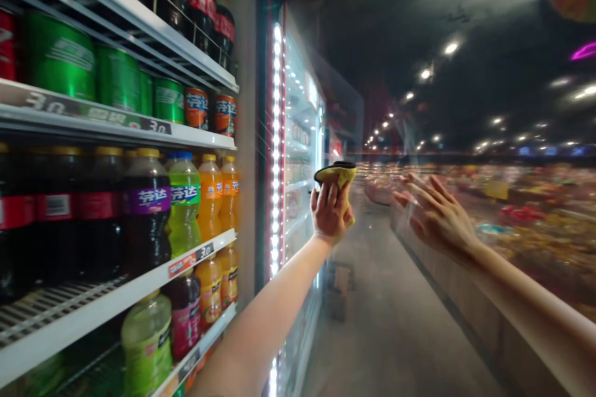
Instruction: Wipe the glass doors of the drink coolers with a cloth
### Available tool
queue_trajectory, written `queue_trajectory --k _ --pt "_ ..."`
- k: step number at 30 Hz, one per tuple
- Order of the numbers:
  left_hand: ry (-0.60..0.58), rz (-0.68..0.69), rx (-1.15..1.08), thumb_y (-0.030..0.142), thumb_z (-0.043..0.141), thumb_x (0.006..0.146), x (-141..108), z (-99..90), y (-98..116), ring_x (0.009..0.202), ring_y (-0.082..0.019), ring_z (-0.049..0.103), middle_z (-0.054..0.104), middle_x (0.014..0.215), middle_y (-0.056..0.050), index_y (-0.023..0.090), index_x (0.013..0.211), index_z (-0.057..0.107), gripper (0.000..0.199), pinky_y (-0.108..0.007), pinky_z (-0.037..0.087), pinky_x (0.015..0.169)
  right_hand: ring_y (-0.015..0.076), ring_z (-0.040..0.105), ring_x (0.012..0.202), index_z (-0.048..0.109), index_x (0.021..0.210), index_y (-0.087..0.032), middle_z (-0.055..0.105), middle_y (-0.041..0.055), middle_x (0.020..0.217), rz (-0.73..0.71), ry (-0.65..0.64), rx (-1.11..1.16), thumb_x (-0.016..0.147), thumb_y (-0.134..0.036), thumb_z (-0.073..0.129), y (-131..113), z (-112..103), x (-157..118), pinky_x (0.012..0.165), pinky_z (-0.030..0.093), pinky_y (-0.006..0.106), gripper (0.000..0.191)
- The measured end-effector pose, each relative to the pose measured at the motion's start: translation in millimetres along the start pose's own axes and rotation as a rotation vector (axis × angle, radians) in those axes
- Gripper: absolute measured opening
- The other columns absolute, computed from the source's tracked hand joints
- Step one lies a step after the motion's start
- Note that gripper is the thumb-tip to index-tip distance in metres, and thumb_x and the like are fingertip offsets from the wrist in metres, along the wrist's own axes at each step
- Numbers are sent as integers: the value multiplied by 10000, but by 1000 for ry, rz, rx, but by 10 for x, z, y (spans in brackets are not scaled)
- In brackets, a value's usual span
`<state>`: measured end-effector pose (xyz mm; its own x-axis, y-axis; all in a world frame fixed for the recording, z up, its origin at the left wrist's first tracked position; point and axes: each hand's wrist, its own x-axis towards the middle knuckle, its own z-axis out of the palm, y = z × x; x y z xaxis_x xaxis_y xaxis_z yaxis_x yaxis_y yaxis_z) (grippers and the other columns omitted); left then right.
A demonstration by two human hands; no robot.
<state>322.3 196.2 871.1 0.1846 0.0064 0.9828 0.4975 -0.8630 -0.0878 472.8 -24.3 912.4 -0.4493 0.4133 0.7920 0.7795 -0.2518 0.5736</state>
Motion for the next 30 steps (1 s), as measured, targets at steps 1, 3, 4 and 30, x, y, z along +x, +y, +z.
queue_trajectory --k 1,3,4,30 --pt "-16 53 -8 317 539 911 42 -3 -8 1480 -321 386 491 1556 -93 260 1537 444 636 -526 248 1249 283 445 1449 635 1323 -158 550 147 1497 -42 -14 22 907 -115 565 -52 40 60 1211 362 529 424" --pt "-18 90 -4 329 536 919 270 -13 -113 1484 -312 380 488 1558 -89 276 1543 429 636 -526 238 1253 274 425 1462 654 1299 -160 549 137 1500 -95 -20 59 904 -108 567 -136 132 166 1219 352 520 408" --pt "-11 75 6 326 538 921 412 -20 -205 1482 -312 380 498 1548 -91 278 1542 429 632 -529 246 1248 272 413 1470 656 1298 -161 548 134 1501 -101 -10 68 903 -103 567 -166 178 203 1221 348 518 409" --pt "20 -21 279 277 443 967 1702 -352 -1804 1465 -339 373 427 1605 -82 238 1478 513 517 -575 282 1210 248 428 1455 211 1628 -283 478 71 1563 -70 72 12 967 -145 471 -251 398 147 1263 323 460 723"
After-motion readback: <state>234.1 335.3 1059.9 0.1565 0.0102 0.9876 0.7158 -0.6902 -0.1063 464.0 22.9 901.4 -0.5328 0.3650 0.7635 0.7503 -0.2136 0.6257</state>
